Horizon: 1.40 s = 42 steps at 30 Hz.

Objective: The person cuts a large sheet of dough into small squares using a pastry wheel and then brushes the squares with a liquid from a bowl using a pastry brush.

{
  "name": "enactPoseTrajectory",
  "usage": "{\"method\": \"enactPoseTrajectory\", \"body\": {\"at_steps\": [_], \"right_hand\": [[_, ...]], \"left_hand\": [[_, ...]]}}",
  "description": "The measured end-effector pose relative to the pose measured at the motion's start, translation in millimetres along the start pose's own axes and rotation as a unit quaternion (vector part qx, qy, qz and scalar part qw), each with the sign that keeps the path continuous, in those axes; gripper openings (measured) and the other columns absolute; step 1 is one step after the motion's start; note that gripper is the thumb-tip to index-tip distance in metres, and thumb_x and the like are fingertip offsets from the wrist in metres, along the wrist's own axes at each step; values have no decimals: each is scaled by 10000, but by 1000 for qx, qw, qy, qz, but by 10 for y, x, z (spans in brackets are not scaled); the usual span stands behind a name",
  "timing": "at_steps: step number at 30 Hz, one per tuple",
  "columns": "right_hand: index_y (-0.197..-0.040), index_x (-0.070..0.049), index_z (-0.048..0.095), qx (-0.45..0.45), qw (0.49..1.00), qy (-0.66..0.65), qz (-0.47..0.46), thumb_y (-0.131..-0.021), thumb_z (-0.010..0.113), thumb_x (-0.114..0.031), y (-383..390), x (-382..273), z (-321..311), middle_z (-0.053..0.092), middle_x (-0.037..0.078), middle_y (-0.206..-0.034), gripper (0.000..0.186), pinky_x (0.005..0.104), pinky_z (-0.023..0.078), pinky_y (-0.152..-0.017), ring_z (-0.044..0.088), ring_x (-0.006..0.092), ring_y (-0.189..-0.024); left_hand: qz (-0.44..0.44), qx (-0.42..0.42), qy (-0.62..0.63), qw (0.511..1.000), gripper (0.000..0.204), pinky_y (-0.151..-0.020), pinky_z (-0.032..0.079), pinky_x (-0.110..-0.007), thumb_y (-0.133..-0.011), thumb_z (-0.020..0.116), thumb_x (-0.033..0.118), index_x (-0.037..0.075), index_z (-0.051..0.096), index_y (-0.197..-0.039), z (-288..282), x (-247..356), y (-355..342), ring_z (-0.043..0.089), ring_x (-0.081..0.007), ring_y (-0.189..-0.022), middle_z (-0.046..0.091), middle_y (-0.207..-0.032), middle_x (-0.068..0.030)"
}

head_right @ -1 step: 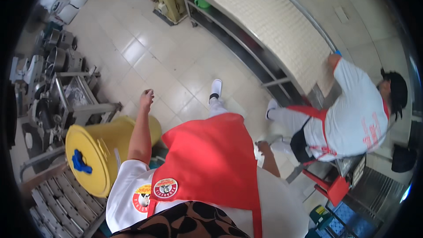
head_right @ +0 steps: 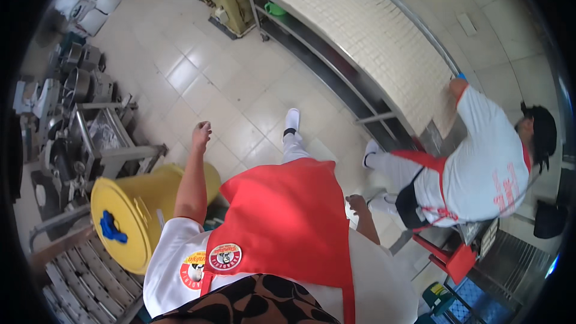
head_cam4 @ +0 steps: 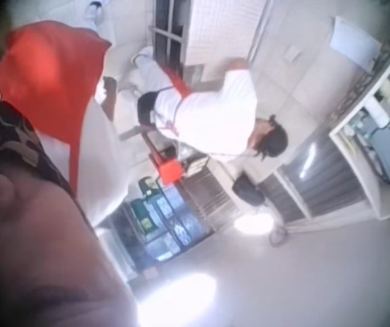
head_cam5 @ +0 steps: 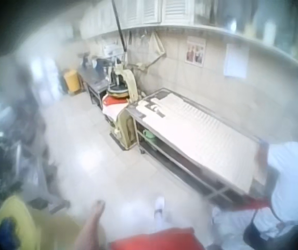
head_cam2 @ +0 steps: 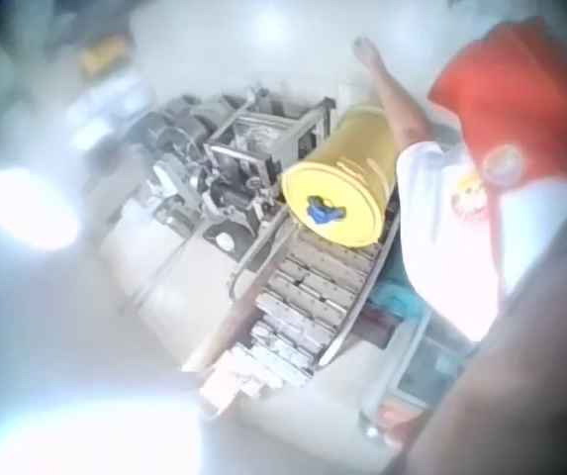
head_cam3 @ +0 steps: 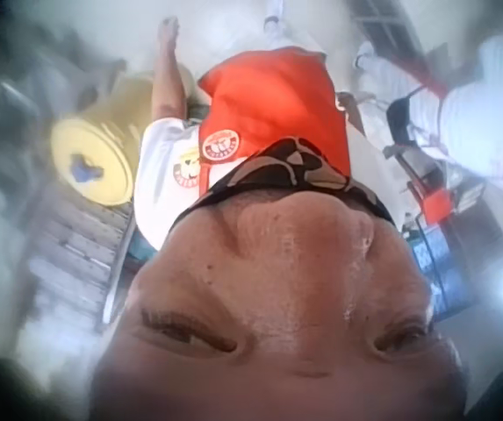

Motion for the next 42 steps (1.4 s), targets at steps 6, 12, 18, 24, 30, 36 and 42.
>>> {"method": "enactPoseTrajectory", "body": {"at_steps": [6, 12, 18, 24, 30, 36, 42], "right_hand": [[-1219, -73, 671, 65, 949, 182, -248, -1004, 576, -253, -877, -1147, -956, 698, 171, -1122, 296, 517, 572, -798, 697, 312, -991], [-1367, 3, 593, 229, 929, 3, -292, -969, 657, -389, -503, -3318, -1747, 668, 224, -1317, 562, 398, 492, -1031, 656, 332, -1204], [-1335, -6, 612, 327, 874, -195, -303, -981, 649, -337, 301, -4061, -2035, 697, 221, -1246, 487, 412, 520, -987, 673, 345, -1167], [-1355, -35, 604, 298, 951, 86, 11, -962, 635, -490, 1249, -2319, -573, 675, 237, -1273, 602, 468, 490, -1042, 638, 378, -1208], [-1375, -100, 634, 141, 934, -65, 322, -932, 682, -486, 2312, -2863, 1512, 644, 223, -1353, 589, 423, 470, -1092, 600, 367, -1283], [-1444, -139, 558, 52, 967, 177, 176, -945, 678, -211, 2302, -3062, 2190, 647, 108, -1360, 519, 366, 631, -733, 722, 248, -1038], [-1353, -93, 635, 194, 935, -130, 269, -1012, 625, -273, 1080, -4564, 1299, 720, 129, -1178, 387, 345, 569, -822, 732, 196, -887]], "left_hand": [[-60, -127, -26, 990, 386, -694, 511, -351, -950, 641, 343, 93, 630, -1245, 1324, 798, -555, 657, -171, -903, 670, -1031, -32], [-102, -146, 22, 984, 487, -806, 500, -396, -953, 648, 335, 85, 563, -1361, 1307, 1422, -1152, 632, -206, -1042, 646, -1194, -69], [-67, -186, -10, 980, 492, -859, 505, -454, -953, 656, 345, 106, 566, -1373, 1547, 2257, -2344, 629, -257, -1100, 639, -1255, -87], [-89, -221, 82, 968, 466, -795, 515, -438, -934, 700, 357, 152, 584, -1336, 2094, 1320, -3175, 614, -239, -1036, 644, -1200, -47], [-70, -167, 23, 983, 533, -863, 512, -536, -959, 618, 226, 73, 473, -1449, 2780, 972, -5197, 601, -270, -1076, 619, -1409, -114], [-138, -208, 17, 968, 529, -876, 530, -520, -967, 595, 214, 31, 467, -1446, 3764, 116, -5901, 619, -291, -1099, 632, -1389, -132], [-133, -185, 28, 973, 527, -889, 548, -505, -975, 573, 203, -11, 460, -1444, 3989, -103, -6626, 637, -312, -1123, 644, -1369, -150]]}}
Point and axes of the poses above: each hand's wrist, its own y-axis away from the middle knuckle, its own z-axis out of the palm, x = y × z, the point moved 2 cm from there along -y, towards the middle knuckle
